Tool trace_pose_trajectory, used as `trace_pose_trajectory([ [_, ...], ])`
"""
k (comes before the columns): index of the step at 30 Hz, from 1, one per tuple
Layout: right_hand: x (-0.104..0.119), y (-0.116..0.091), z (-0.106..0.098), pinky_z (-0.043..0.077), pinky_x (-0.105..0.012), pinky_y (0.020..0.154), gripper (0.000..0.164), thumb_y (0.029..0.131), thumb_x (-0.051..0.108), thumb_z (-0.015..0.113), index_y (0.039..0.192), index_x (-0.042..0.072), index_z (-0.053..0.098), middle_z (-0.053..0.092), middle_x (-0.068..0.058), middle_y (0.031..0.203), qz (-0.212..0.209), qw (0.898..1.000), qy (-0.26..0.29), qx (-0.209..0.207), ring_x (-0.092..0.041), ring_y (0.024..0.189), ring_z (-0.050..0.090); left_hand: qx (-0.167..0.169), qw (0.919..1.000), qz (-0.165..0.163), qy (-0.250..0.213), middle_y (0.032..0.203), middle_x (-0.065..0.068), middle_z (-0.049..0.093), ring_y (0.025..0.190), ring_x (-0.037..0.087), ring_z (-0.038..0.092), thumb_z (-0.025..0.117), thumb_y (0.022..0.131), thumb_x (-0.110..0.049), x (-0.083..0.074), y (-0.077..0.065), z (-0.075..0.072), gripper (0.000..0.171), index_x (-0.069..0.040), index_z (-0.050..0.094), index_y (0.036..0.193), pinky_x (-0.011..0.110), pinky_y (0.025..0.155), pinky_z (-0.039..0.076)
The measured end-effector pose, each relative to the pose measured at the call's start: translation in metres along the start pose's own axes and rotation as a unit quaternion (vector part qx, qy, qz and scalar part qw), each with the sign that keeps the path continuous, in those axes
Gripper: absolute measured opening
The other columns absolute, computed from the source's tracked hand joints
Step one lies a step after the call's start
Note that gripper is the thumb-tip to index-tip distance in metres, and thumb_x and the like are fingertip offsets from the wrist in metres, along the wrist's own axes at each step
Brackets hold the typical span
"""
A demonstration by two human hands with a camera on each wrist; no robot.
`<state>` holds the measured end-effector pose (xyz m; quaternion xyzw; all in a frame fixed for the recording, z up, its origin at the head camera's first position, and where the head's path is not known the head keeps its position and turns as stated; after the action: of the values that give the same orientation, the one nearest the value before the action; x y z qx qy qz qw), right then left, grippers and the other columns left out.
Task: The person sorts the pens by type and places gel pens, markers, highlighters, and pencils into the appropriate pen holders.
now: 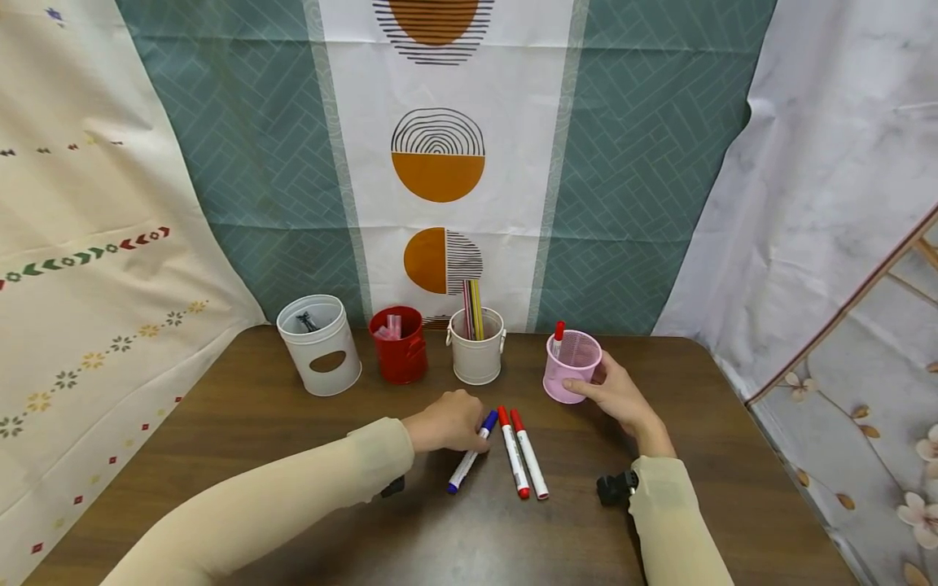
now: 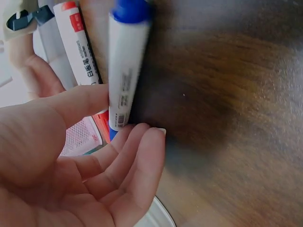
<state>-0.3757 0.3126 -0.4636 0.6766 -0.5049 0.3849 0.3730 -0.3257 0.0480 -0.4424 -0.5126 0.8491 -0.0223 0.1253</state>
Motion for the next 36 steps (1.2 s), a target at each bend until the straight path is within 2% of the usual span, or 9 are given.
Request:
trace_pose_trajectory([
  [6, 0.002, -0.001, 0.002, 0.051, -0.019, 0.095, 0.081, 0.097, 0.022, 0.080, 0.162, 0.003, 0.035, 0.051, -0.026, 0.153, -0.003, 1.000, -0.005, -0.001, -0.042, 0.134, 0.055, -0.009, 0.9997, 0.011, -0.018, 0.065, -0.003, 0.060, 0.061, 0.012, 0.056, 0.086, 0.085, -0.022, -0.001, -0.010, -0.008, 0.030, -0.013, 0.064, 0.065, 0.024, 0.054, 0.049],
  [10, 0.002, -0.001, 0.003, 0.051, -0.019, 0.094, 0.081, 0.097, 0.020, 0.080, 0.162, 0.002, 0.035, 0.051, -0.026, 0.153, -0.004, 1.000, 0.002, 0.001, -0.045, 0.135, 0.055, -0.015, 0.9987, 0.017, -0.046, 0.069, -0.006, 0.061, 0.064, 0.011, 0.056, 0.086, 0.084, -0.018, 0.005, -0.012, -0.010, 0.022, -0.015, 0.069, 0.070, 0.025, 0.056, 0.049],
  [15, 0.000, -0.001, 0.001, 0.051, -0.017, 0.093, 0.082, 0.097, 0.021, 0.080, 0.162, 0.003, 0.034, 0.051, -0.026, 0.154, -0.002, 1.000, 0.005, 0.003, -0.045, 0.136, 0.054, -0.026, 0.9970, 0.030, -0.066, 0.074, -0.006, 0.064, 0.068, 0.011, 0.057, 0.082, 0.087, -0.018, 0.009, -0.008, -0.016, 0.012, -0.015, 0.074, 0.079, 0.025, 0.060, 0.052],
  [20, 0.001, -0.001, 0.000, 0.052, -0.017, 0.093, 0.082, 0.097, 0.020, 0.080, 0.162, 0.002, 0.034, 0.051, -0.027, 0.154, -0.004, 1.000, 0.008, 0.001, -0.043, 0.135, 0.055, -0.044, 0.9924, 0.064, -0.095, 0.077, -0.007, 0.066, 0.071, 0.010, 0.057, 0.082, 0.091, -0.021, 0.006, -0.003, -0.031, 0.012, -0.016, 0.073, 0.084, 0.024, 0.065, 0.050],
  [27, 0.000, -0.001, -0.001, 0.051, -0.017, 0.093, 0.081, 0.097, 0.021, 0.079, 0.162, 0.002, 0.034, 0.051, -0.027, 0.154, -0.005, 1.000, 0.005, 0.001, -0.045, 0.136, 0.054, -0.086, 0.9766, 0.117, -0.158, 0.085, -0.002, 0.076, 0.073, 0.007, 0.062, 0.081, 0.094, -0.017, -0.002, 0.001, -0.054, 0.009, -0.012, 0.074, 0.093, 0.020, 0.067, 0.051],
  [36, -0.003, -0.001, 0.000, 0.051, -0.017, 0.094, 0.082, 0.098, 0.022, 0.079, 0.163, 0.003, 0.033, 0.050, -0.027, 0.155, -0.003, 1.000, 0.008, 0.001, -0.047, 0.137, 0.053, -0.136, 0.9488, 0.140, -0.248, 0.102, 0.003, 0.080, 0.093, 0.012, 0.073, 0.076, 0.101, -0.019, -0.009, 0.018, -0.072, 0.013, -0.010, 0.075, 0.109, 0.020, 0.081, 0.057],
])
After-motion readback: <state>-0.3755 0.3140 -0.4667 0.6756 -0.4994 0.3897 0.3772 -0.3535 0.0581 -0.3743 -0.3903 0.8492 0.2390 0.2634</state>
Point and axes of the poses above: each hand's wrist, its own y-axis towards the middle knuckle, its own z-axis out of the palm, x = y × z, the point moved 7 cm from there along y, towards the middle knuckle
